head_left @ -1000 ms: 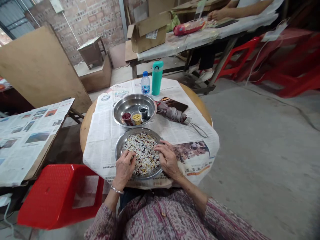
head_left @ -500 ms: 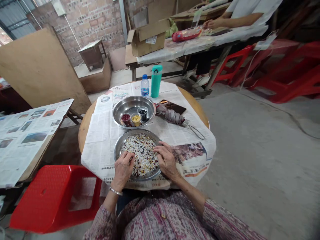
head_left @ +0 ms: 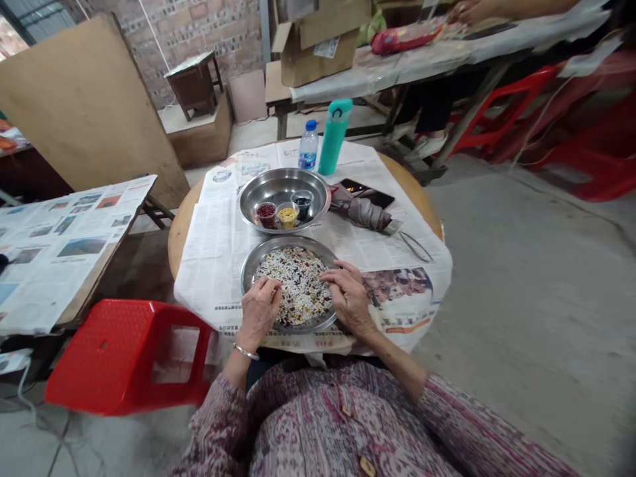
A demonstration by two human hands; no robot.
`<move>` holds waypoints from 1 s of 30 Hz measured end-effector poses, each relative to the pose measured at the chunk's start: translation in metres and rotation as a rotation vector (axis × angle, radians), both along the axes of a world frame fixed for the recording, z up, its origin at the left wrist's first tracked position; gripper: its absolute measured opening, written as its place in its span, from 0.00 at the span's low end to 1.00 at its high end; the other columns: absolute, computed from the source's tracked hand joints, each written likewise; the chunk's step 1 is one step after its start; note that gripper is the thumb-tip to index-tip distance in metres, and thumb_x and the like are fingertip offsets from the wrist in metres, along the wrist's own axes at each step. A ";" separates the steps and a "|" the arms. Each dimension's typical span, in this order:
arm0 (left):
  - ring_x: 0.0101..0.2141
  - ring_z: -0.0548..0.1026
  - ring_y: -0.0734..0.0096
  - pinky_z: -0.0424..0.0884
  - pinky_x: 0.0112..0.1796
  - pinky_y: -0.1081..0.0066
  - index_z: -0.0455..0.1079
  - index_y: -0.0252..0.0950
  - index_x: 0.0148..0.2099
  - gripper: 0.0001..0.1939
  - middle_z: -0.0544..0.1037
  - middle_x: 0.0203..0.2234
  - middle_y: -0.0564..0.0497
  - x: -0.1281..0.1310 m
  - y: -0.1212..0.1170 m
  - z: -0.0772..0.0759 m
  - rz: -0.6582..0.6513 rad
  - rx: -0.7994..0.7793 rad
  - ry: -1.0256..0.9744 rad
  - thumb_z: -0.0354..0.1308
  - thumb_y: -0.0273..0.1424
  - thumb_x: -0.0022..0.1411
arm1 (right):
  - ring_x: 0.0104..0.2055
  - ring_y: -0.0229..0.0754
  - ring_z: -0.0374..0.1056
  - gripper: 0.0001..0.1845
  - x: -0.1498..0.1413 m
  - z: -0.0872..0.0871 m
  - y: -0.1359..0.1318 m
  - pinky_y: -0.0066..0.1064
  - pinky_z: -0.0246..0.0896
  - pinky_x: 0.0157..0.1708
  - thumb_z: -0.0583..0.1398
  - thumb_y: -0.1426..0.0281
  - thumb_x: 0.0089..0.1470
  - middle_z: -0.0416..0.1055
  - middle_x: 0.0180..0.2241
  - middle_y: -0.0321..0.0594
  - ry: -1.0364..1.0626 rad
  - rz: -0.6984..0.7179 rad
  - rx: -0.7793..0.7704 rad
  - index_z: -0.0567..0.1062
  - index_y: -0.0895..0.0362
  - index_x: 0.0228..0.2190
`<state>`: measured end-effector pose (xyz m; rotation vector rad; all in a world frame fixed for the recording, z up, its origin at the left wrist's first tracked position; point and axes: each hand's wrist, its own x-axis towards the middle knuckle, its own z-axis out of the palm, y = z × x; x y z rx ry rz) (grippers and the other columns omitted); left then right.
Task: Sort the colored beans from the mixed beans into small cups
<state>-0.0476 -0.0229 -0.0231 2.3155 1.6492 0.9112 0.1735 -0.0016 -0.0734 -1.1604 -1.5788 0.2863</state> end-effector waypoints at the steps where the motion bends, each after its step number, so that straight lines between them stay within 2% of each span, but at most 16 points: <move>1: 0.42 0.77 0.69 0.72 0.45 0.70 0.71 0.40 0.43 0.07 0.78 0.39 0.53 0.000 0.000 0.000 -0.001 -0.004 0.006 0.59 0.22 0.66 | 0.56 0.51 0.66 0.15 0.000 0.000 0.000 0.52 0.60 0.58 0.54 0.77 0.54 0.79 0.37 0.40 -0.001 0.000 0.000 0.79 0.51 0.31; 11: 0.41 0.76 0.69 0.73 0.46 0.69 0.71 0.39 0.44 0.07 0.78 0.36 0.53 0.002 0.000 0.004 -0.007 -0.065 0.053 0.58 0.23 0.67 | 0.55 0.51 0.68 0.13 0.001 0.000 -0.002 0.54 0.60 0.59 0.55 0.76 0.56 0.79 0.36 0.39 0.030 0.014 0.006 0.79 0.51 0.31; 16: 0.46 0.73 0.64 0.71 0.52 0.63 0.71 0.39 0.46 0.07 0.74 0.43 0.49 0.000 0.003 0.007 0.006 -0.016 0.095 0.59 0.25 0.66 | 0.54 0.50 0.69 0.13 0.001 0.002 -0.002 0.55 0.60 0.60 0.56 0.76 0.56 0.79 0.36 0.40 0.054 0.027 -0.011 0.79 0.51 0.32; 18: 0.50 0.71 0.61 0.70 0.54 0.60 0.70 0.39 0.50 0.12 0.72 0.48 0.46 -0.003 0.008 0.011 -0.005 -0.030 0.140 0.63 0.30 0.65 | 0.54 0.51 0.69 0.13 0.000 0.003 -0.003 0.55 0.60 0.60 0.56 0.76 0.56 0.79 0.37 0.40 0.061 0.031 -0.022 0.79 0.51 0.32; 21: 0.54 0.68 0.54 0.68 0.56 0.55 0.65 0.37 0.59 0.27 0.68 0.53 0.41 -0.001 0.025 0.018 0.024 -0.104 0.272 0.66 0.41 0.62 | 0.55 0.51 0.68 0.13 0.000 0.004 -0.003 0.56 0.59 0.60 0.56 0.76 0.55 0.79 0.36 0.39 0.065 0.027 -0.030 0.79 0.51 0.32; 23: 0.55 0.67 0.51 0.68 0.56 0.53 0.62 0.34 0.61 0.32 0.68 0.54 0.38 0.006 0.041 0.023 0.089 -0.169 0.364 0.64 0.46 0.63 | 0.55 0.51 0.68 0.13 0.000 0.004 -0.004 0.56 0.59 0.60 0.56 0.76 0.55 0.79 0.36 0.39 0.065 0.020 -0.024 0.79 0.51 0.32; 26: 0.54 0.68 0.50 0.70 0.52 0.55 0.61 0.33 0.62 0.32 0.68 0.52 0.37 0.027 0.065 0.027 0.129 -0.268 0.438 0.59 0.49 0.65 | 0.55 0.52 0.67 0.12 0.000 0.004 -0.004 0.54 0.61 0.58 0.56 0.75 0.57 0.79 0.36 0.40 0.065 0.015 -0.013 0.79 0.51 0.32; 28: 0.54 0.68 0.49 0.70 0.51 0.56 0.62 0.35 0.61 0.31 0.68 0.52 0.37 0.045 0.075 0.027 0.093 -0.291 0.435 0.59 0.50 0.65 | 0.55 0.51 0.67 0.12 0.000 0.004 -0.003 0.53 0.62 0.57 0.55 0.74 0.59 0.79 0.37 0.40 0.070 0.007 -0.012 0.79 0.51 0.33; 30: 0.54 0.67 0.50 0.70 0.52 0.55 0.63 0.36 0.61 0.30 0.68 0.53 0.38 0.062 0.080 0.025 0.003 -0.289 0.416 0.61 0.48 0.64 | 0.54 0.51 0.68 0.13 0.000 0.004 -0.003 0.52 0.63 0.57 0.54 0.73 0.61 0.79 0.39 0.41 0.084 -0.019 -0.013 0.79 0.50 0.37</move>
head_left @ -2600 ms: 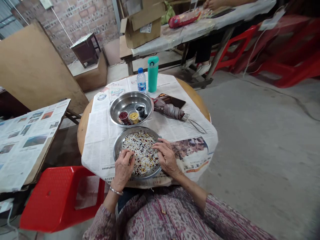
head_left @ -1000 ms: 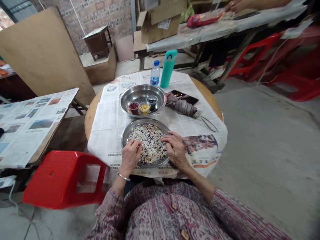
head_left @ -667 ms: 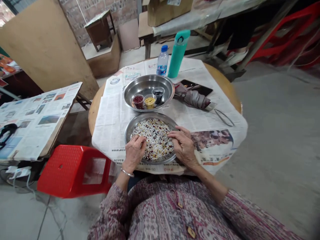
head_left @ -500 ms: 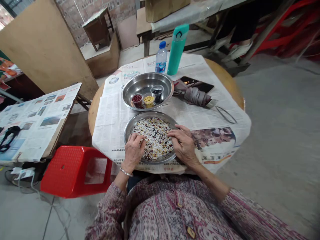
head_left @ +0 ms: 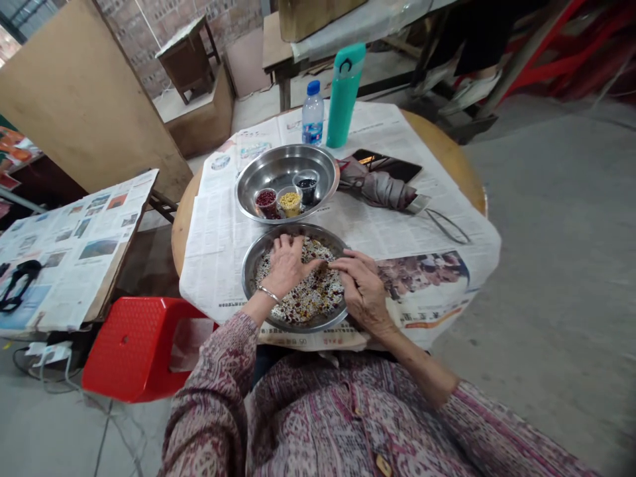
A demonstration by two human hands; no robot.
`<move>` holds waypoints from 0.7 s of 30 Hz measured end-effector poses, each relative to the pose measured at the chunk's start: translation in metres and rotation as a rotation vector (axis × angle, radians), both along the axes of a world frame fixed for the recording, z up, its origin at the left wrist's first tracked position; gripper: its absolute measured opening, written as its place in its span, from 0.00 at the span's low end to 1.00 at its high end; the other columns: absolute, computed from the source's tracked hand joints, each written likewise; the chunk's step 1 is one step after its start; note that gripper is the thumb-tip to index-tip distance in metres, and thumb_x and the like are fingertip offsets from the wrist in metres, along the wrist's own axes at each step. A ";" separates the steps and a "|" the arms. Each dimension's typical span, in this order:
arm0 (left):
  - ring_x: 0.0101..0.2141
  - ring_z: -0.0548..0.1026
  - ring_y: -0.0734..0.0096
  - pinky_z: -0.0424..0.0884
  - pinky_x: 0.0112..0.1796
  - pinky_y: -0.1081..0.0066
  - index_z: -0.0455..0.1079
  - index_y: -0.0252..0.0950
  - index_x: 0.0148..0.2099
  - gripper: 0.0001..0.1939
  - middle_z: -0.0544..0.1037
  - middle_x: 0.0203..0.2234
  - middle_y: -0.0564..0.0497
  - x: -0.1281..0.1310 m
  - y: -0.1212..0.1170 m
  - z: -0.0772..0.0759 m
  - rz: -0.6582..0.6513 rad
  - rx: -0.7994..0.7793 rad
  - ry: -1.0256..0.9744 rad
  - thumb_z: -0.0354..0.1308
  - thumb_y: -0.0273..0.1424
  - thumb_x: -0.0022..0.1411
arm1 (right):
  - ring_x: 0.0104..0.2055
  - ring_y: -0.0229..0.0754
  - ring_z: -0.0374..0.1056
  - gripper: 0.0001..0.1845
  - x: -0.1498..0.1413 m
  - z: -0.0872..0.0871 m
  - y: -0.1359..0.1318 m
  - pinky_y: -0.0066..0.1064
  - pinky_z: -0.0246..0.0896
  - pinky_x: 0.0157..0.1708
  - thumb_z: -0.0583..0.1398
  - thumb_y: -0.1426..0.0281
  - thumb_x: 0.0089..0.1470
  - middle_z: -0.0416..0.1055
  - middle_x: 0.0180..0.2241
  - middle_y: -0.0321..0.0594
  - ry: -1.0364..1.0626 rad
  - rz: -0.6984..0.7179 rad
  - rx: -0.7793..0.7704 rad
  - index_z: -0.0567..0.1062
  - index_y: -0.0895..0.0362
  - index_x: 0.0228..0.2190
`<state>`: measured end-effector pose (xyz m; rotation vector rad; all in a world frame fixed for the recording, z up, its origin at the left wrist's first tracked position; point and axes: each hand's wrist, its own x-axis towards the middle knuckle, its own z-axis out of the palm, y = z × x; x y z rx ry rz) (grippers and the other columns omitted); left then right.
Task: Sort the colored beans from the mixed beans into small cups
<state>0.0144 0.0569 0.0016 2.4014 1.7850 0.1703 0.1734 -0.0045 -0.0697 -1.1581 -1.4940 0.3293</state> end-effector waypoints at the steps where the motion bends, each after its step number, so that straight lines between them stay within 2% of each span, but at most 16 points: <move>1: 0.55 0.67 0.50 0.70 0.52 0.55 0.63 0.36 0.60 0.30 0.68 0.53 0.39 0.007 0.000 -0.001 -0.063 -0.009 -0.017 0.61 0.47 0.64 | 0.54 0.50 0.69 0.13 0.000 0.000 0.000 0.52 0.63 0.57 0.54 0.72 0.62 0.78 0.41 0.42 0.008 -0.015 -0.003 0.78 0.51 0.39; 6: 0.52 0.69 0.55 0.70 0.54 0.58 0.68 0.35 0.54 0.22 0.70 0.50 0.43 0.017 -0.010 -0.005 -0.438 -0.100 -0.060 0.64 0.39 0.62 | 0.55 0.50 0.69 0.14 0.000 0.000 -0.001 0.50 0.63 0.57 0.51 0.69 0.65 0.75 0.47 0.46 0.022 -0.064 -0.031 0.75 0.53 0.45; 9: 0.48 0.72 0.59 0.72 0.52 0.62 0.71 0.36 0.48 0.10 0.73 0.45 0.46 0.006 -0.019 0.000 -0.546 -0.175 -0.024 0.59 0.30 0.63 | 0.55 0.50 0.68 0.14 0.000 0.002 -0.001 0.50 0.63 0.57 0.51 0.69 0.65 0.75 0.45 0.46 -0.004 -0.052 -0.038 0.75 0.53 0.43; 12: 0.46 0.73 0.62 0.73 0.49 0.64 0.72 0.37 0.43 0.10 0.74 0.41 0.48 -0.013 -0.031 0.005 -0.502 -0.179 0.001 0.53 0.22 0.64 | 0.55 0.50 0.68 0.12 0.001 0.004 -0.001 0.49 0.63 0.57 0.52 0.70 0.63 0.75 0.43 0.44 -0.014 -0.040 -0.031 0.75 0.52 0.42; 16: 0.45 0.73 0.65 0.73 0.49 0.64 0.71 0.39 0.42 0.13 0.74 0.41 0.49 -0.046 -0.049 0.013 -0.318 -0.078 -0.029 0.51 0.18 0.63 | 0.54 0.51 0.68 0.12 0.000 0.006 -0.001 0.50 0.63 0.57 0.53 0.70 0.62 0.76 0.42 0.43 0.000 -0.036 -0.040 0.75 0.51 0.41; 20: 0.45 0.72 0.61 0.74 0.44 0.63 0.71 0.39 0.41 0.02 0.72 0.44 0.47 -0.068 -0.072 0.025 -0.147 0.000 0.018 0.59 0.28 0.65 | 0.54 0.51 0.68 0.11 0.000 0.006 -0.002 0.51 0.62 0.57 0.54 0.70 0.61 0.76 0.42 0.44 0.005 -0.032 -0.042 0.76 0.52 0.41; 21: 0.44 0.72 0.61 0.74 0.43 0.63 0.71 0.39 0.39 0.03 0.73 0.42 0.47 -0.070 -0.077 0.028 -0.138 -0.024 0.043 0.62 0.32 0.64 | 0.54 0.51 0.68 0.11 0.000 0.007 -0.002 0.50 0.62 0.57 0.54 0.70 0.61 0.76 0.42 0.44 0.002 -0.030 -0.040 0.76 0.52 0.41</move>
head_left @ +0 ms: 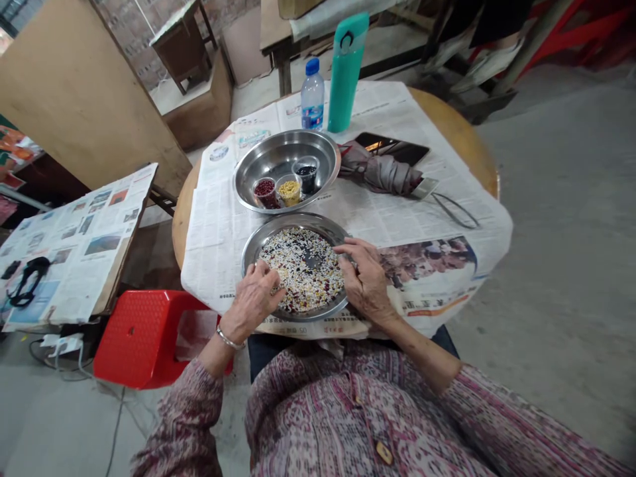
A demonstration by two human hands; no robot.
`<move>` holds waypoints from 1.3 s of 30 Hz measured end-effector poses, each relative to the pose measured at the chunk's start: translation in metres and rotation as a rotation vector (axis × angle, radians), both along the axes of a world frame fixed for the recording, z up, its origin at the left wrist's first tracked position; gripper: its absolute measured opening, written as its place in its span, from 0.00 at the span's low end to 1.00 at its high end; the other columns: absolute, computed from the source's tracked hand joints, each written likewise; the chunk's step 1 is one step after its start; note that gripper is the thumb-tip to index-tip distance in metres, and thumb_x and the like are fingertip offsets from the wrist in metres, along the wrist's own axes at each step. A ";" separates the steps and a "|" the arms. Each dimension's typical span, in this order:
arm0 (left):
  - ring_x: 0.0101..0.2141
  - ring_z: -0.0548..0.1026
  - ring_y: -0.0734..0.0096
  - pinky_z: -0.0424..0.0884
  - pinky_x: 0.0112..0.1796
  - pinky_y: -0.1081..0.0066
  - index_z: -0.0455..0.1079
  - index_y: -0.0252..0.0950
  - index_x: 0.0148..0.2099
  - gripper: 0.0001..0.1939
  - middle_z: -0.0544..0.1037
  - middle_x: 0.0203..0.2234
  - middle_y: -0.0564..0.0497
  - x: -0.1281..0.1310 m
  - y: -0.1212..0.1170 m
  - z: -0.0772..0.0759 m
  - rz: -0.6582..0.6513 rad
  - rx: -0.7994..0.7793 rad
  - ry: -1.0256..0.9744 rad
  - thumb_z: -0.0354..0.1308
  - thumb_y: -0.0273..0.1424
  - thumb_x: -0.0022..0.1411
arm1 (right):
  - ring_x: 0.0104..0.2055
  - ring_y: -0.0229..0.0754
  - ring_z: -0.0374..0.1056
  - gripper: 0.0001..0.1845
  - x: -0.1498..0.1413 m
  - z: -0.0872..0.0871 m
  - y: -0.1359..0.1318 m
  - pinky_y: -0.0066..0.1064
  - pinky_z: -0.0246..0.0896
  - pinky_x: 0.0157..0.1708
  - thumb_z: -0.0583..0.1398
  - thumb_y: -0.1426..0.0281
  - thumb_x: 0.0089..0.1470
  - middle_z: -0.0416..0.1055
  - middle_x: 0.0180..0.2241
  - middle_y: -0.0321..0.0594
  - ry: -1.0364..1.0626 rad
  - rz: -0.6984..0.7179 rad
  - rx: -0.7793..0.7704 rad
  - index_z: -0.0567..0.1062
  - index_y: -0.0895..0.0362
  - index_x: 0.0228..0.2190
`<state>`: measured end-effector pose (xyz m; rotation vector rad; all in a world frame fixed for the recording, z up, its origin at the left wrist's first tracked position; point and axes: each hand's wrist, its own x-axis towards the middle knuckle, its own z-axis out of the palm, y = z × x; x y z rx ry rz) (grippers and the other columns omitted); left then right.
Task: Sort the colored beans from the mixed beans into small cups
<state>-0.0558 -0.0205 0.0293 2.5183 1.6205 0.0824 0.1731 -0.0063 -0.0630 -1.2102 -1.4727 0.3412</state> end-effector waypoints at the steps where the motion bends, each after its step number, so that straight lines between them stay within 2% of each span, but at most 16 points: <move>1: 0.43 0.72 0.61 0.74 0.42 0.64 0.72 0.39 0.38 0.06 0.73 0.40 0.48 -0.001 -0.005 0.003 -0.014 -0.045 0.022 0.63 0.34 0.64 | 0.54 0.51 0.68 0.11 0.000 0.000 0.000 0.50 0.62 0.57 0.54 0.70 0.61 0.76 0.42 0.44 -0.003 0.001 0.002 0.76 0.52 0.41; 4: 0.40 0.75 0.64 0.73 0.42 0.66 0.74 0.40 0.36 0.07 0.76 0.34 0.51 0.004 -0.012 0.005 -0.145 -0.228 0.034 0.61 0.37 0.66 | 0.54 0.51 0.68 0.11 0.000 0.000 -0.001 0.50 0.62 0.57 0.54 0.70 0.61 0.76 0.42 0.44 -0.012 0.001 0.007 0.75 0.52 0.41; 7: 0.41 0.76 0.66 0.73 0.44 0.67 0.75 0.42 0.42 0.06 0.77 0.38 0.52 0.016 -0.004 -0.002 -0.212 -0.275 -0.018 0.58 0.35 0.69 | 0.55 0.51 0.68 0.11 0.001 0.000 -0.001 0.50 0.63 0.57 0.53 0.71 0.62 0.76 0.42 0.44 -0.023 0.002 0.017 0.75 0.52 0.41; 10: 0.46 0.75 0.66 0.73 0.49 0.66 0.72 0.42 0.52 0.11 0.75 0.45 0.50 0.028 0.015 -0.013 -0.178 -0.155 -0.096 0.58 0.31 0.68 | 0.54 0.50 0.68 0.11 0.001 -0.001 -0.001 0.50 0.63 0.57 0.53 0.71 0.62 0.76 0.42 0.44 -0.031 0.008 0.025 0.75 0.52 0.41; 12: 0.50 0.72 0.63 0.71 0.54 0.61 0.71 0.42 0.54 0.14 0.74 0.48 0.49 0.034 0.031 -0.021 -0.141 -0.039 -0.109 0.59 0.29 0.67 | 0.54 0.51 0.68 0.11 0.001 -0.001 0.000 0.50 0.63 0.57 0.54 0.71 0.62 0.76 0.42 0.44 -0.032 0.005 0.020 0.75 0.52 0.41; 16: 0.55 0.67 0.52 0.71 0.53 0.53 0.67 0.41 0.58 0.21 0.68 0.56 0.42 0.033 0.050 -0.029 0.068 0.145 -0.043 0.63 0.36 0.65 | 0.54 0.51 0.68 0.11 0.001 0.000 0.000 0.50 0.63 0.57 0.54 0.71 0.61 0.77 0.41 0.43 -0.032 -0.003 0.017 0.75 0.52 0.41; 18: 0.55 0.66 0.47 0.72 0.50 0.51 0.65 0.41 0.60 0.27 0.66 0.57 0.39 0.026 0.050 -0.029 0.146 0.154 -0.003 0.64 0.43 0.63 | 0.54 0.51 0.69 0.11 0.001 0.000 0.000 0.50 0.63 0.57 0.54 0.71 0.61 0.77 0.41 0.43 -0.030 -0.001 0.022 0.75 0.52 0.40; 21: 0.51 0.69 0.48 0.74 0.47 0.54 0.66 0.41 0.59 0.31 0.68 0.51 0.40 0.014 0.038 -0.030 0.133 0.072 -0.020 0.68 0.47 0.57 | 0.55 0.51 0.68 0.11 0.000 0.001 0.000 0.50 0.62 0.57 0.54 0.71 0.62 0.77 0.41 0.43 -0.025 -0.003 0.008 0.76 0.51 0.40; 23: 0.48 0.72 0.55 0.74 0.48 0.57 0.67 0.41 0.56 0.26 0.69 0.46 0.44 0.011 0.029 -0.031 0.066 -0.003 -0.105 0.68 0.42 0.59 | 0.55 0.52 0.68 0.11 0.000 0.001 0.000 0.51 0.62 0.58 0.54 0.71 0.61 0.77 0.41 0.43 -0.023 0.002 -0.001 0.76 0.51 0.40; 26: 0.46 0.74 0.64 0.73 0.51 0.63 0.69 0.40 0.52 0.13 0.71 0.42 0.49 0.019 0.020 -0.034 -0.044 -0.105 -0.260 0.61 0.27 0.65 | 0.55 0.51 0.67 0.11 0.000 0.001 -0.001 0.50 0.62 0.57 0.54 0.71 0.61 0.77 0.41 0.43 -0.023 0.014 0.009 0.76 0.52 0.40; 29: 0.45 0.74 0.67 0.73 0.51 0.66 0.70 0.39 0.50 0.15 0.74 0.42 0.49 0.039 0.017 -0.037 -0.134 -0.169 -0.336 0.55 0.19 0.64 | 0.55 0.51 0.67 0.11 0.001 0.000 -0.001 0.50 0.61 0.58 0.54 0.71 0.61 0.77 0.41 0.43 -0.027 0.010 0.004 0.76 0.52 0.40; 32: 0.49 0.73 0.65 0.71 0.54 0.64 0.70 0.38 0.51 0.15 0.75 0.45 0.48 0.057 0.023 -0.036 -0.260 -0.146 -0.334 0.56 0.20 0.63 | 0.55 0.52 0.67 0.11 0.001 -0.002 -0.001 0.51 0.61 0.58 0.54 0.71 0.61 0.77 0.41 0.43 -0.030 0.001 -0.010 0.77 0.51 0.40; 35: 0.55 0.69 0.59 0.67 0.58 0.56 0.71 0.41 0.52 0.14 0.73 0.54 0.48 0.064 0.037 -0.034 -0.351 -0.054 -0.208 0.59 0.24 0.64 | 0.55 0.52 0.68 0.12 0.001 -0.002 0.000 0.51 0.61 0.58 0.54 0.70 0.61 0.77 0.41 0.43 -0.018 0.004 -0.013 0.77 0.51 0.40; 37: 0.58 0.65 0.55 0.65 0.59 0.51 0.71 0.42 0.52 0.13 0.70 0.57 0.49 0.063 0.048 -0.033 -0.317 0.025 -0.106 0.60 0.27 0.65 | 0.55 0.52 0.68 0.11 0.001 -0.001 0.000 0.51 0.61 0.58 0.54 0.70 0.61 0.77 0.41 0.43 -0.007 0.003 -0.011 0.77 0.51 0.40; 39: 0.57 0.66 0.54 0.67 0.57 0.52 0.71 0.41 0.51 0.11 0.70 0.55 0.47 0.057 0.058 -0.031 -0.235 0.075 -0.032 0.57 0.28 0.67 | 0.55 0.52 0.68 0.11 0.001 0.000 0.000 0.51 0.61 0.58 0.55 0.70 0.61 0.77 0.41 0.43 -0.005 -0.002 -0.009 0.77 0.51 0.40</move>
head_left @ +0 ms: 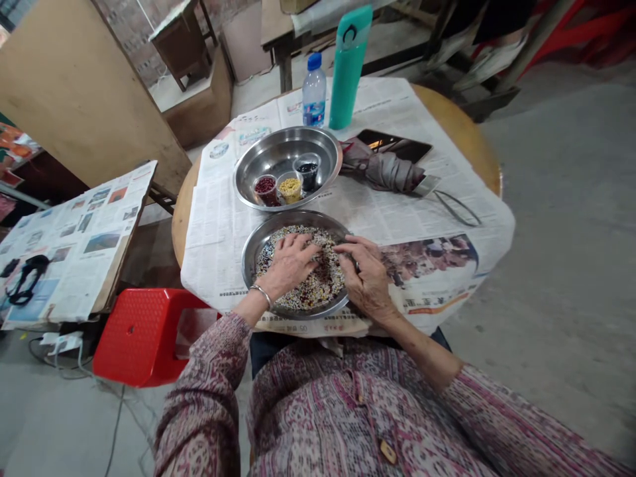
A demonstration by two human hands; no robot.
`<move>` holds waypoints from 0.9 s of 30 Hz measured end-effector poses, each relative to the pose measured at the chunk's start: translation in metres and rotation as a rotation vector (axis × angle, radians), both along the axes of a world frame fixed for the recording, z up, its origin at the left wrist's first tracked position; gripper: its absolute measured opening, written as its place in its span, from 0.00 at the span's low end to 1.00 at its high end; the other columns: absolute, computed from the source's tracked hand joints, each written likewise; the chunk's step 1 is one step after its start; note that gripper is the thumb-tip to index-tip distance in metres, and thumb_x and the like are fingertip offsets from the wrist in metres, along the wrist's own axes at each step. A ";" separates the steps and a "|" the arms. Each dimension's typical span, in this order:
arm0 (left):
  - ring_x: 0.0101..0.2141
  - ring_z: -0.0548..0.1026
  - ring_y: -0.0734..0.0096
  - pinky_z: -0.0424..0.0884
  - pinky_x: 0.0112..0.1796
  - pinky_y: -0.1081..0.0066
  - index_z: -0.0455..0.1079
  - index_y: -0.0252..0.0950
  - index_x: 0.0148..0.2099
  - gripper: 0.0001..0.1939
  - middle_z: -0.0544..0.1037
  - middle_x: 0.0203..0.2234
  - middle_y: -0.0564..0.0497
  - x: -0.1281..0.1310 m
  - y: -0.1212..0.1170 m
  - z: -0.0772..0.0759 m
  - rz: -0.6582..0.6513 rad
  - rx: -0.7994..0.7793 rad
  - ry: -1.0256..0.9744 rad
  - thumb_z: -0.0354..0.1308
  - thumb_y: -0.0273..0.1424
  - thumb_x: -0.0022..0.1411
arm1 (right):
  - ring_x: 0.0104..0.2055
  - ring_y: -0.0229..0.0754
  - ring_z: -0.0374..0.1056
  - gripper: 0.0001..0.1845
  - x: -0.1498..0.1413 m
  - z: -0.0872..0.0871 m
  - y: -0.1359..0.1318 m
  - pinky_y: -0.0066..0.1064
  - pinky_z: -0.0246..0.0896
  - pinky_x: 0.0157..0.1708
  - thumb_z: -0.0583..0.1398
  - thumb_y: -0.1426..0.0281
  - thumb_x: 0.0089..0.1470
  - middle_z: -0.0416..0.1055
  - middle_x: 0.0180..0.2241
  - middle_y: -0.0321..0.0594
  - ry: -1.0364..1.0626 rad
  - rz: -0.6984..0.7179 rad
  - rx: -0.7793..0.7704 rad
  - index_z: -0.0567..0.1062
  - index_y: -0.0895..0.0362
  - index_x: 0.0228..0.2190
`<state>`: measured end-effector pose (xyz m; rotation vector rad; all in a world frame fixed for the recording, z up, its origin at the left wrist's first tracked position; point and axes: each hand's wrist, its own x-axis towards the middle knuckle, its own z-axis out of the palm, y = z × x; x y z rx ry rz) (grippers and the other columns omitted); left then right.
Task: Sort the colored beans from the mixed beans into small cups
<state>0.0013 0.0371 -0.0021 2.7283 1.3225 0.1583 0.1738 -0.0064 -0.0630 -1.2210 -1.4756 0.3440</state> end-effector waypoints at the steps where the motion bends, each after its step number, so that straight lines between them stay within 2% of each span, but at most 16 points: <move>1: 0.54 0.68 0.56 0.68 0.55 0.55 0.71 0.40 0.49 0.10 0.71 0.52 0.46 -0.005 0.003 0.001 0.040 0.008 0.024 0.54 0.26 0.68 | 0.55 0.52 0.68 0.11 0.000 0.001 0.000 0.51 0.61 0.58 0.55 0.70 0.61 0.77 0.41 0.43 -0.002 -0.001 0.001 0.77 0.51 0.40; 5: 0.43 0.73 0.63 0.73 0.45 0.64 0.71 0.39 0.45 0.15 0.72 0.42 0.45 -0.030 -0.003 0.006 0.179 -0.010 0.084 0.46 0.18 0.67 | 0.54 0.51 0.68 0.11 -0.001 0.003 -0.001 0.50 0.62 0.57 0.55 0.72 0.60 0.77 0.40 0.43 -0.007 0.005 0.014 0.76 0.51 0.39; 8: 0.41 0.74 0.64 0.74 0.44 0.65 0.70 0.39 0.46 0.12 0.72 0.40 0.47 -0.046 -0.024 0.012 0.244 -0.061 0.084 0.49 0.21 0.68 | 0.55 0.51 0.68 0.10 -0.001 0.002 -0.001 0.49 0.63 0.56 0.55 0.72 0.60 0.77 0.40 0.43 -0.004 0.004 0.019 0.76 0.52 0.39; 10: 0.42 0.74 0.64 0.75 0.45 0.64 0.69 0.40 0.48 0.07 0.72 0.42 0.48 -0.050 -0.040 0.017 0.184 -0.151 0.035 0.55 0.28 0.69 | 0.55 0.52 0.67 0.10 -0.001 0.002 -0.001 0.50 0.62 0.57 0.55 0.72 0.60 0.77 0.40 0.43 -0.004 0.004 0.011 0.76 0.52 0.39; 12: 0.45 0.74 0.62 0.76 0.47 0.62 0.67 0.42 0.54 0.16 0.71 0.46 0.48 -0.047 -0.052 0.019 0.078 -0.224 -0.010 0.61 0.34 0.65 | 0.55 0.52 0.67 0.11 -0.001 0.001 -0.001 0.51 0.62 0.57 0.55 0.72 0.59 0.77 0.40 0.42 -0.005 0.007 -0.001 0.76 0.51 0.39; 14: 0.51 0.71 0.58 0.74 0.51 0.59 0.64 0.45 0.60 0.26 0.69 0.54 0.46 -0.037 -0.057 0.019 -0.022 -0.228 -0.015 0.64 0.34 0.62 | 0.55 0.52 0.67 0.11 -0.001 0.000 -0.001 0.51 0.61 0.58 0.55 0.72 0.59 0.77 0.40 0.42 -0.006 0.009 -0.004 0.76 0.51 0.39; 16: 0.58 0.66 0.53 0.70 0.56 0.54 0.62 0.47 0.62 0.29 0.64 0.61 0.46 -0.023 -0.054 0.015 -0.090 -0.167 0.006 0.65 0.32 0.60 | 0.55 0.52 0.67 0.10 0.000 0.000 -0.001 0.51 0.61 0.57 0.55 0.72 0.60 0.77 0.40 0.43 -0.009 0.007 0.003 0.76 0.52 0.39; 19: 0.64 0.57 0.48 0.62 0.62 0.48 0.64 0.43 0.61 0.26 0.59 0.65 0.45 0.001 -0.036 0.004 -0.177 -0.064 0.026 0.62 0.29 0.61 | 0.55 0.52 0.67 0.11 0.000 0.000 -0.001 0.50 0.61 0.57 0.55 0.71 0.60 0.77 0.40 0.43 -0.015 0.007 0.017 0.76 0.52 0.39; 21: 0.63 0.59 0.50 0.60 0.63 0.49 0.67 0.39 0.57 0.18 0.64 0.61 0.44 0.014 -0.021 -0.002 -0.205 -0.017 0.055 0.58 0.29 0.65 | 0.55 0.52 0.67 0.11 0.000 0.000 -0.001 0.50 0.62 0.58 0.55 0.71 0.61 0.77 0.41 0.43 -0.017 0.005 0.022 0.77 0.52 0.40; 23: 0.58 0.65 0.54 0.66 0.58 0.54 0.68 0.37 0.55 0.14 0.69 0.55 0.43 0.020 -0.006 -0.005 -0.205 -0.010 0.111 0.52 0.26 0.68 | 0.55 0.52 0.68 0.11 0.000 0.000 -0.001 0.50 0.62 0.57 0.55 0.71 0.61 0.77 0.41 0.44 -0.020 -0.002 0.019 0.77 0.52 0.40; 27: 0.51 0.69 0.57 0.71 0.50 0.61 0.69 0.34 0.50 0.14 0.72 0.48 0.42 0.007 0.006 0.002 -0.076 0.013 0.199 0.46 0.19 0.68 | 0.54 0.51 0.68 0.11 0.000 0.000 -0.001 0.50 0.62 0.58 0.54 0.71 0.61 0.77 0.40 0.43 -0.029 -0.011 0.024 0.76 0.52 0.39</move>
